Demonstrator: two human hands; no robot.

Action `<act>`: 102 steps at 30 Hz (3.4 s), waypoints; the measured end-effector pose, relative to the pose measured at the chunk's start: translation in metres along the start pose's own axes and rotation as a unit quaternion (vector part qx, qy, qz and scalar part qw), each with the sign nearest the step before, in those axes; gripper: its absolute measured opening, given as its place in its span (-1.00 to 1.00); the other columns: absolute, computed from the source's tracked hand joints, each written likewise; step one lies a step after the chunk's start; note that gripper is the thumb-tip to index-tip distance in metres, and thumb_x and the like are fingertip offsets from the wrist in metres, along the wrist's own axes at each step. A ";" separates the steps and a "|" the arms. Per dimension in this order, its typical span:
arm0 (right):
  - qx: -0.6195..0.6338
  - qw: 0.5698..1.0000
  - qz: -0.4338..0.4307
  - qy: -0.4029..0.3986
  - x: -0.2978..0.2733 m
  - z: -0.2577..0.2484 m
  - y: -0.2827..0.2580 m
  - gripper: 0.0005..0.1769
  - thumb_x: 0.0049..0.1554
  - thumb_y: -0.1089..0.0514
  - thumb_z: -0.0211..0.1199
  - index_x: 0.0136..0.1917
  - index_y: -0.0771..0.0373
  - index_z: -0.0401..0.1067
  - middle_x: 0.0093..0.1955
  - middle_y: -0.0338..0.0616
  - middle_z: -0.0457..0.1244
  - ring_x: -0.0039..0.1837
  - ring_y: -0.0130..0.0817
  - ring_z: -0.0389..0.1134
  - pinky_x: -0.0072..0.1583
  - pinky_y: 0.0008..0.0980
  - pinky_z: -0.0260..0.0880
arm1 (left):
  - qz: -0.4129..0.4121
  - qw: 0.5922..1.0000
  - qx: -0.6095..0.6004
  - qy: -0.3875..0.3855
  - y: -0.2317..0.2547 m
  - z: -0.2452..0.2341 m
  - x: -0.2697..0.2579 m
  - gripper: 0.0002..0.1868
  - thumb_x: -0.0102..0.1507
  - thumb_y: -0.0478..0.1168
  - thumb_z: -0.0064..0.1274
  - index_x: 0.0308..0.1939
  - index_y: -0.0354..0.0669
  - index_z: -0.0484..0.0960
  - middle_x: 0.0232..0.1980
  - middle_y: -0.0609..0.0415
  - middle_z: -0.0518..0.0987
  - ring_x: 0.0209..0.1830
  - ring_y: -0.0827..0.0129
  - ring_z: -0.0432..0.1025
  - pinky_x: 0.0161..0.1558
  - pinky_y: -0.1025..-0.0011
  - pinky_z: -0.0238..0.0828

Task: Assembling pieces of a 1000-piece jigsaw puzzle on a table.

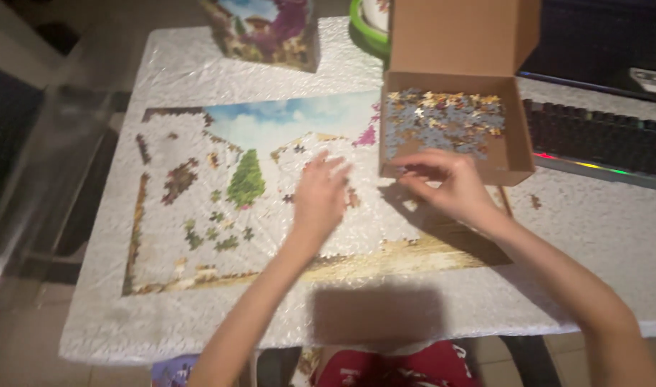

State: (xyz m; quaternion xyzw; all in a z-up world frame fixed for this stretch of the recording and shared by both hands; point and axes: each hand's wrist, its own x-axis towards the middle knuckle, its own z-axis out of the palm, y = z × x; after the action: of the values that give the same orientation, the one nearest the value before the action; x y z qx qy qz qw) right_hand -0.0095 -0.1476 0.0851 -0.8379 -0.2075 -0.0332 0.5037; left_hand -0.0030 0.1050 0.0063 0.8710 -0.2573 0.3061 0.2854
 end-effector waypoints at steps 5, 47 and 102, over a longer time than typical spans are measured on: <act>-0.021 1.000 0.002 -0.014 0.013 0.032 0.008 -0.72 0.15 0.27 0.33 0.15 0.17 0.60 0.06 -0.14 0.46 0.06 -0.43 0.51 0.12 -0.44 0.56 | -0.077 0.994 0.067 0.027 -0.059 -0.069 -0.026 -0.83 0.19 -0.40 0.15 -0.16 -0.14 0.71 0.00 0.03 0.68 0.25 0.10 0.45 0.32 0.16 0.38; 0.098 0.972 0.215 -0.005 0.040 0.100 0.024 -0.56 0.21 0.36 -0.03 0.27 0.24 0.52 -0.03 -0.05 0.43 -0.22 -0.34 0.32 -0.24 -0.39 0.33 | -0.058 0.997 0.001 -0.051 -0.082 -0.070 -0.052 -0.72 0.15 -0.50 0.08 -0.12 -0.21 0.76 -0.18 -0.06 0.70 -0.15 0.18 0.58 -0.12 0.27 0.56; 0.062 0.992 0.083 -0.072 0.039 0.105 0.059 -0.57 0.18 0.44 0.01 0.22 0.25 0.55 -0.13 -0.18 0.44 -0.01 -0.54 0.44 0.08 -0.47 0.47 | -0.131 0.988 -0.031 -0.070 -0.074 -0.069 -0.051 -0.74 0.22 -0.43 0.11 -0.01 -0.27 0.72 -0.11 -0.12 0.70 -0.15 0.11 0.59 -0.05 0.23 0.55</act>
State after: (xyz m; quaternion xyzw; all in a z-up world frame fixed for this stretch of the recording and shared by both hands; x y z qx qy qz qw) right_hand 0.0321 -0.0687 -0.0050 -0.8199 -0.1749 0.0818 0.5390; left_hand -0.0182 0.2164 -0.0093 0.9072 -0.1697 0.1962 0.3313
